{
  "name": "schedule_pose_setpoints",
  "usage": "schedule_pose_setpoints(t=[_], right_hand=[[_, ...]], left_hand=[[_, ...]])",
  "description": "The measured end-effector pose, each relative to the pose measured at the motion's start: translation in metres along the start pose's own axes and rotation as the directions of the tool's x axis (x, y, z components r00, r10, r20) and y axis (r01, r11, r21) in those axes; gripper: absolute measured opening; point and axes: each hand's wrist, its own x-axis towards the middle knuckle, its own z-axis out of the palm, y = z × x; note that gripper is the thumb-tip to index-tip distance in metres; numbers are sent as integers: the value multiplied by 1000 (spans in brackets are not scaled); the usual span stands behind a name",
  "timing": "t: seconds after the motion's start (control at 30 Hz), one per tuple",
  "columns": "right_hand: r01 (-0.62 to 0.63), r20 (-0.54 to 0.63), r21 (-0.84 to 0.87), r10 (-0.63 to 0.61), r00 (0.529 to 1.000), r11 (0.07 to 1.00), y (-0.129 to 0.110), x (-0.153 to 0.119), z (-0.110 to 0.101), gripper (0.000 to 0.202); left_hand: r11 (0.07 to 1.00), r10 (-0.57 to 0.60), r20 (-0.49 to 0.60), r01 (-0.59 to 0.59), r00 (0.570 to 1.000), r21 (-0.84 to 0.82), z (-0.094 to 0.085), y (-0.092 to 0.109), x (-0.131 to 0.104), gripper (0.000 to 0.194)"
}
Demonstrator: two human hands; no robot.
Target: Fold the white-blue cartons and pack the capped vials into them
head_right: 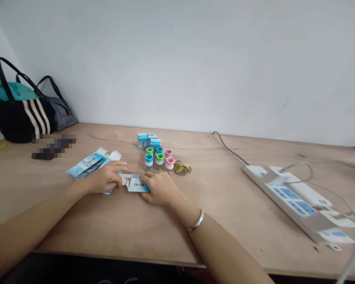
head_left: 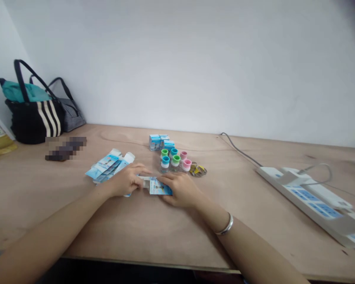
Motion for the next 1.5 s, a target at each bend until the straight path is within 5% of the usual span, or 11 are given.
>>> schedule_pose_setpoints(t=[0.2, 0.4, 0.53, 0.7, 0.9, 1.07, 1.37, 1.5], right_hand=[[6, -2, -24, -6, 1000, 1000, -8, -1, 10, 42], [-3, -20, -38, 2, 1000, 999, -13, -12, 33, 52], [62, 11, -113, -61, 998, 992, -10, -9, 36, 46], [99, 88, -155, -86, 992, 983, -11, -3, 15, 27], [-54, -191, 158, 84, 978, 986, 1, -4, -16, 18], [-133, -258, 204, 184, 948, 970, 11, -1, -7, 16], [-122, -97, -56, 116, 988, 991, 8, -1, 5, 12], [-137, -240, -51, 120, 963, 989, 6, -1, 5, 24]], left_hand=[[992, -95, 65, 100, 993, -81, -5, 21, 1, 44], [979, -164, 131, 146, 978, 141, 27, 51, 0, 62], [972, -179, 92, 162, 979, 170, 36, 48, -1, 54], [979, -159, 95, 145, 983, 140, 25, 37, 4, 34], [979, -186, -205, 164, 961, -121, 13, 34, 14, 32], [955, -251, -305, 183, 919, -234, 15, 31, 19, 29], [974, -225, -208, 221, 952, -42, 31, 23, 16, 20], [966, -253, -258, 258, 932, -16, 16, 25, 18, 20]])
